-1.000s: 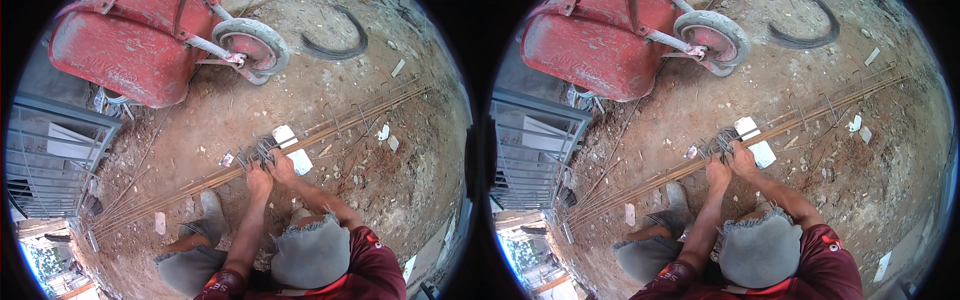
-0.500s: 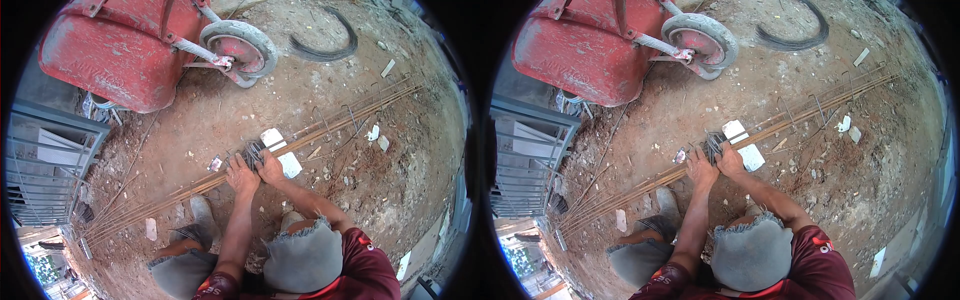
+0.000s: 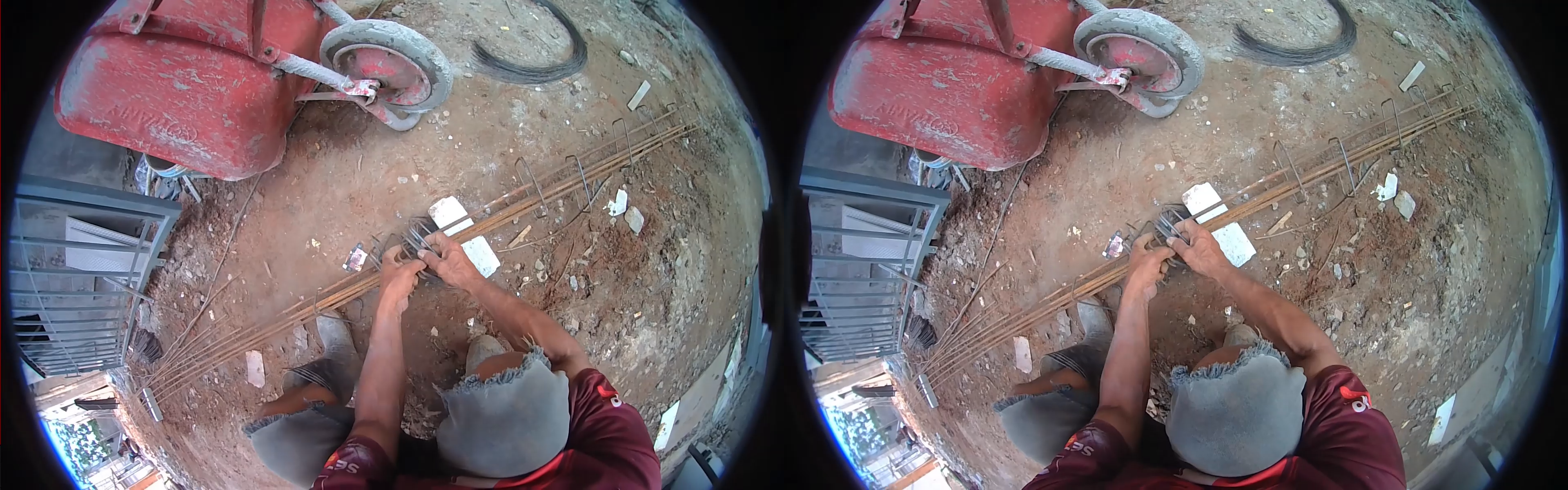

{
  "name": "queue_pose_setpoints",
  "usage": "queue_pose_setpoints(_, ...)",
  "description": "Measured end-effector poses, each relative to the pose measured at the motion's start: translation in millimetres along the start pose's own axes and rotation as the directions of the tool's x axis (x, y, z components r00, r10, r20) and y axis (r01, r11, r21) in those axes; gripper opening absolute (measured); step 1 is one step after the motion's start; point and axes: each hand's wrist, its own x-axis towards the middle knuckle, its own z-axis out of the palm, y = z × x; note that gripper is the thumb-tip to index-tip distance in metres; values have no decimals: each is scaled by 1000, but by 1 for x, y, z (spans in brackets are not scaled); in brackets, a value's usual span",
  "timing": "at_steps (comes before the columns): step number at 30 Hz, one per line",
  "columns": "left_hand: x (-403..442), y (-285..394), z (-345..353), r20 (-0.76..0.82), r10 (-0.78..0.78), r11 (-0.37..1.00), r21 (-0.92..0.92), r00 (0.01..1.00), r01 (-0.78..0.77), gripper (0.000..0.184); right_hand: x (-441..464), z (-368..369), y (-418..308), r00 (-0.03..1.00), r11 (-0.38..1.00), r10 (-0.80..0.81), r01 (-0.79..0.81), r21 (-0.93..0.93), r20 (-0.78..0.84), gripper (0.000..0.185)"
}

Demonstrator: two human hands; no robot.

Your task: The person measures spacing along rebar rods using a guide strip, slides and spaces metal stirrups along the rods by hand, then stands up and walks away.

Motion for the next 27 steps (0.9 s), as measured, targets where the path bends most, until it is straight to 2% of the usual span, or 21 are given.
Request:
queue_pose_setpoints(1,6,-3,-7,97,-60,948,-307,993,87,29,-1,0,-2,996,995,-91,90,-45,-20,32)
queue_pose_setpoints(2,9,-5,-9,88,-68,948,-306,994,92,29,-4,1,-2,996,996,-85,85,-39,-11,32)
queue_pose_setpoints(4,14,-2,-2,5,-307,902,-317,952,293,28,-8,0,-18,999,990,51,-52,134,16,31)
queue_pose_setpoints(5,14,-1,7,-100,-302,924,-276,948,265,34,-9,-1,-24,995,990,95,-99,97,38,30)
queue_pose_setpoints(6,15,0,8,-104,-303,923,-279,947,264,34,-5,2,-15,995,990,95,-99,96,43,30)
queue_pose_setpoints(8,16,-1,12,-123,-242,956,-202,962,215,33,1,8,12,992,991,-110,114,66,-58,31)
queue_pose_setpoints(9,23,-15,15,-167,-70,991,-121,983,50,28,0,7,10,993,992,-104,107,63,-55,31)
queue_pose_setpoints(10,25,-23,18,-165,-76,990,-126,983,56,28,-1,4,4,990,994,-102,97,-57,-97,28)
queue_pose_setpoints(11,27,-30,20,-138,51,986,-148,989,-72,24,-1,2,-1,985,981,-106,81,-174,-139,25)
queue_pose_setpoints(12,24,-29,21,-112,179,966,-169,977,-197,20,0,1,1,985,982,-101,76,-172,-141,25)
queue_pose_setpoints(13,21,-28,19,-109,175,968,-163,978,-192,20,2,1,3,977,971,-124,83,-223,-176,25)
queue_pose_setpoints(14,17,-26,16,-42,82,967,-239,996,-90,17,4,2,4,967,959,-148,89,-271,-208,25)
queue_pose_setpoints(15,13,-24,13,30,-10,952,-306,1000,18,15,5,3,1,950,926,-205,110,-360,-237,34)
queue_pose_setpoints(16,10,-31,13,31,-15,954,-300,999,23,15,6,4,-2,950,929,-200,106,-354,-241,34)
queue_pose_setpoints(18,0,-50,22,-18,150,917,-372,989,-146,14,6,1,-12,955,914,-97,-26,-404,-281,33)
queue_pose_setpoints(19,-13,-53,28,-49,202,925,-318,978,-207,14,8,-1,-17,946,900,-75,-72,-431,-315,32)
queue_pose_setpoints(20,-23,-56,33,-52,198,925,-319,979,-204,14,7,0,-17,948,899,-72,-74,-431,-311,32)
queue_pose_setpoints(22,-39,-62,36,-81,11,925,-379,997,-42,15,4,6,-17,937,859,-153,-32,-512,-315,34)
queue_pose_setpoints(23,-36,-73,29,-59,-51,927,-375,997,25,21,6,7,-14,943,865,-118,-56,-499,-310,36)
queue_pose_setpoints(26,-27,-77,10,31,-92,946,-309,995,97,31,3,6,-17,958,874,-119,-23,-485,-260,39)
queue_pose_setpoints(27,-31,-60,9,91,-93,915,-385,991,122,41,1,4,-23,967,857,-118,-16,-516,-226,39)
